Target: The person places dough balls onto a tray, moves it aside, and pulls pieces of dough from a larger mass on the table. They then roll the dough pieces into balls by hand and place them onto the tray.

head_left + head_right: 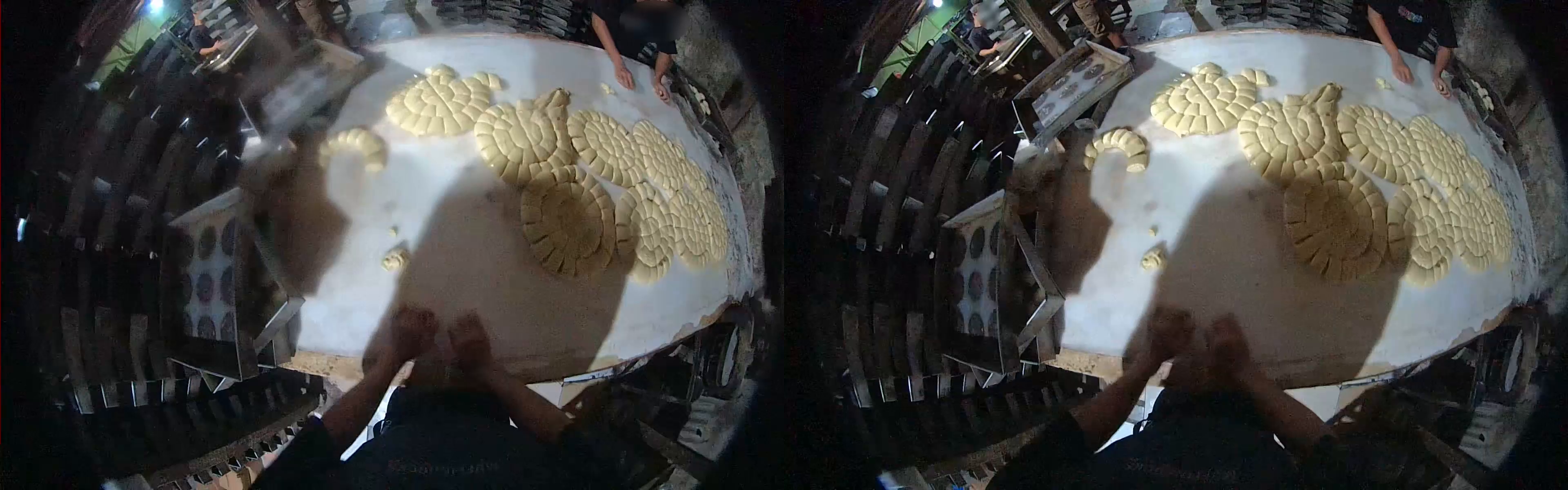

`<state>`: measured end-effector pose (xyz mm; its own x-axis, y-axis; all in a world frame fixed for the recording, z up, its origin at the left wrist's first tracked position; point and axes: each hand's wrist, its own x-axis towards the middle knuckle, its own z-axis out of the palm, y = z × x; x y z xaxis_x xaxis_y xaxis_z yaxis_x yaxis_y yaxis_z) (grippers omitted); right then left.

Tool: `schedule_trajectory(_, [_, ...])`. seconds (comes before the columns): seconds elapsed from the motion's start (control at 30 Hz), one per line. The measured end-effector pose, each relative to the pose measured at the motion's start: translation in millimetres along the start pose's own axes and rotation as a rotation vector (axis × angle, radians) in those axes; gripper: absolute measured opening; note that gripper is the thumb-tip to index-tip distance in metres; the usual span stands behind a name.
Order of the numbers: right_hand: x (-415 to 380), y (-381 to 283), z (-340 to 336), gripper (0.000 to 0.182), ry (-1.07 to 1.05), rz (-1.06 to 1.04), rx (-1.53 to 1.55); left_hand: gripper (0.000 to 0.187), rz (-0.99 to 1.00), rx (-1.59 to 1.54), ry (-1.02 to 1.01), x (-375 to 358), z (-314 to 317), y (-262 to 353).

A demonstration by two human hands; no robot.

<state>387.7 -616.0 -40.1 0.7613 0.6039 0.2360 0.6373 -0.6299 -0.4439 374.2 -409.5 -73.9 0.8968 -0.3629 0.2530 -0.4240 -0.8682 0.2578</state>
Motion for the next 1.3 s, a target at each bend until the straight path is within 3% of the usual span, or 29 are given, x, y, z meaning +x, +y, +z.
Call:
schedule_trajectory(0.03, [-10,-7,-15,0.026,-0.064,-0.086,0.090,0.017,0.019,-0.031,0.064,-40,41,-4])
schedule_trajectory(0.07, [-17,5,-26,0.026,-0.058,-0.095,0.095,0.018,0.014,-0.150,0.042,-55,17,5])
schedule_trajectory(0.13, [-32,43,-47,0.025,-0.137,-0.275,-0.041,0.016,-0.104,-0.084,-0.279,-48,-57,7])
schedule_trajectory(0.17, [-19,51,-53,0.025,-0.134,-0.281,-0.035,0.014,-0.215,0.101,-0.581,-32,-82,-8])
schedule_trajectory(0.2, [5,63,-62,0.024,-0.099,-0.132,-0.047,0.015,-0.074,0.010,-0.078,-37,-77,-33])
schedule_trajectory(0.23, [23,73,-66,0.024,-0.070,0.017,-0.058,0.014,-0.246,0.011,-0.083,-13,-69,-44])
schedule_trajectory(0.27, [38,73,-58,0.024,-0.077,0.014,-0.052,0.014,-0.419,0.013,-0.087,11,-62,-54])
schedule_trajectory(0.3, [56,65,-41,0.024,-0.034,0.074,0.002,0.014,-0.417,-0.070,-0.024,14,-27,-53])
schedule_trajectory(0.33, [65,54,-31,0.024,0.006,0.134,0.057,0.015,-0.411,-0.152,0.038,17,7,-51])
schedule_trajectory(0.4, [49,26,-24,0.023,-0.034,0.095,0.064,0.013,-0.351,-0.108,-0.057,55,-49,0])
schedule_trajectory(0.43, [39,18,-23,0.022,-0.061,0.058,0.066,0.012,-0.164,-0.159,0.045,45,-52,12])
schedule_trajectory(0.47, [21,22,-24,0.022,-0.064,0.033,0.061,0.014,-0.098,0.045,-0.041,10,-27,12])
schedule_trajectory(0.53, [-14,56,-32,0.022,-0.023,-0.191,-0.008,0.016,-0.085,-0.035,-0.029,-40,-34,-15])
schedule_trajectory(0.57, [-11,74,-47,0.021,-0.095,-0.071,0.046,0.019,-0.059,-0.128,-0.034,-61,-42,-24])
schedule_trajectory(0.6, [4,87,-63,0.020,-0.168,0.054,0.098,0.019,-0.438,-0.398,0.005,-63,-54,-30])
schedule_trajectory(0.67, [38,99,-51,0.020,0.064,0.112,-0.151,0.018,-0.632,-0.346,0.136,-37,-70,-57])
schedule_trajectory(0.7, [57,96,-42,0.020,0.052,0.102,-0.148,0.017,-0.440,-0.027,0.218,-13,-68,-73])
schedule_trajectory(0.8, [84,64,-20,0.016,0.226,0.263,-0.112,0.005,-0.222,-0.070,0.411,13,1,-91])
schedule_trajectory(0.9, [68,28,-7,0.012,0.244,0.115,-0.005,0.011,-0.191,-0.339,0.269,25,0,-36])
schedule_trajectory(0.97, [28,36,-6,0.017,0.114,-0.033,-0.041,0.021,-0.046,-0.152,0.149,-12,-6,-5])
schedule_trajectory(1.07, [14,64,-46,0.025,-0.229,0.047,-0.050,0.035,-0.171,-0.292,-0.018,-77,-90,5])
schedule_trajectory(1.13, [33,55,-79,0.025,-0.498,0.313,-0.170,0.037,-0.603,-0.675,-0.303,-102,-156,-1])
schedule_trajectory(1.17, [45,40,-95,0.025,-0.596,0.402,-0.219,0.035,-0.614,-0.759,-0.191,-109,-214,5])
schedule_trajectory(1.2, [69,8,-108,0.026,-0.564,0.431,-0.046,0.033,-0.619,-0.835,-0.082,-115,-272,4])
schedule_trajectory(1.27, [113,-53,-98,0.029,-0.418,0.370,0.154,0.035,-0.376,-0.555,0.389,-135,-334,-18])
schedule_trajectory(1.3, [131,-87,-87,0.031,-0.312,0.285,0.178,0.038,-0.480,-0.458,0.401,-141,-362,-30])
